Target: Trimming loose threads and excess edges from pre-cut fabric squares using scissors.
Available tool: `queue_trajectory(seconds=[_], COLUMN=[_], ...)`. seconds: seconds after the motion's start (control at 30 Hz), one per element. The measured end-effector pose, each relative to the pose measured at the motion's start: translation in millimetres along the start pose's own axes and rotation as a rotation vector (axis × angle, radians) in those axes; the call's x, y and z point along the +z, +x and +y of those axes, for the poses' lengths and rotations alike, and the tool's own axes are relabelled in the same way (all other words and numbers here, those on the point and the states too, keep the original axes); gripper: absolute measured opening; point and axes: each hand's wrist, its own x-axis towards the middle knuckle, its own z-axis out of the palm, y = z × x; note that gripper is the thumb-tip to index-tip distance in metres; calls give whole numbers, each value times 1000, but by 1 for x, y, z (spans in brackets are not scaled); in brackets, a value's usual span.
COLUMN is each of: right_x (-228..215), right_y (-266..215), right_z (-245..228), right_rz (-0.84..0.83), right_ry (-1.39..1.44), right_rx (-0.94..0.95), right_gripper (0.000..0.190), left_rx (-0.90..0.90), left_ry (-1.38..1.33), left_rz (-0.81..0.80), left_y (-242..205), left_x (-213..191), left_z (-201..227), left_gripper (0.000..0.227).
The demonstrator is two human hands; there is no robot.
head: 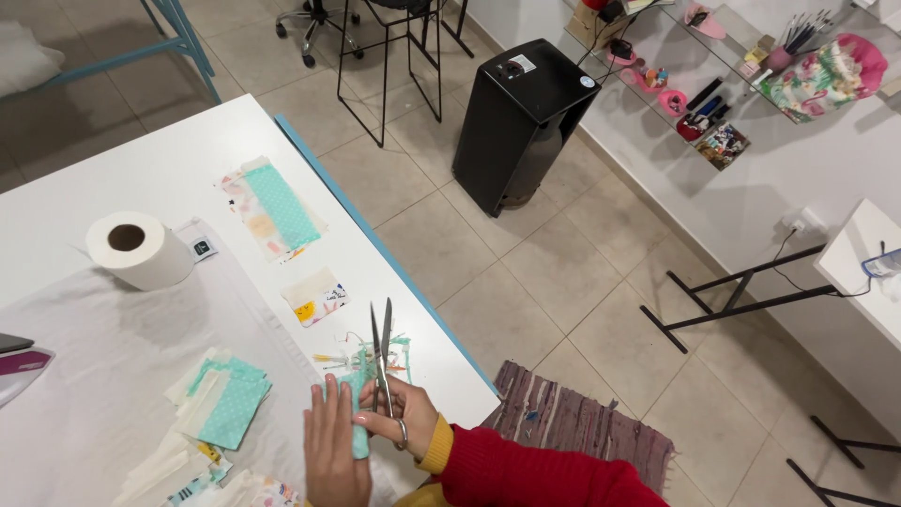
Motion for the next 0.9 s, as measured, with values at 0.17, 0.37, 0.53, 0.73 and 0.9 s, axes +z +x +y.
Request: queue_trajectory(seconds=[0.17, 0.37, 0.53, 0.73, 0.9], right_x=[-3, -17, -22, -49, -56], right_y=[2, -3, -11, -17, -43], right_z=[-1, -23, -47, -27, -40], right_rz=[66, -26, -48, -42, -243], right_ry=[-61, -69, -122, -314, -339], right_rx=[26, 42, -30, -134, -7], right_gripper=[29, 37, 32, 27, 44], left_rx=[-50, -147, -347, -574, 287], left_ry=[16, -537, -1957, -1644, -486], left_rz=[-74, 36, -230, -243, 153], left_y=[4, -4, -8, 3, -9], left_x=[-10, -10, -3, -13, -18], left_z=[23, -16, -22, -15, -36], left_gripper=[93, 128, 74, 46, 49])
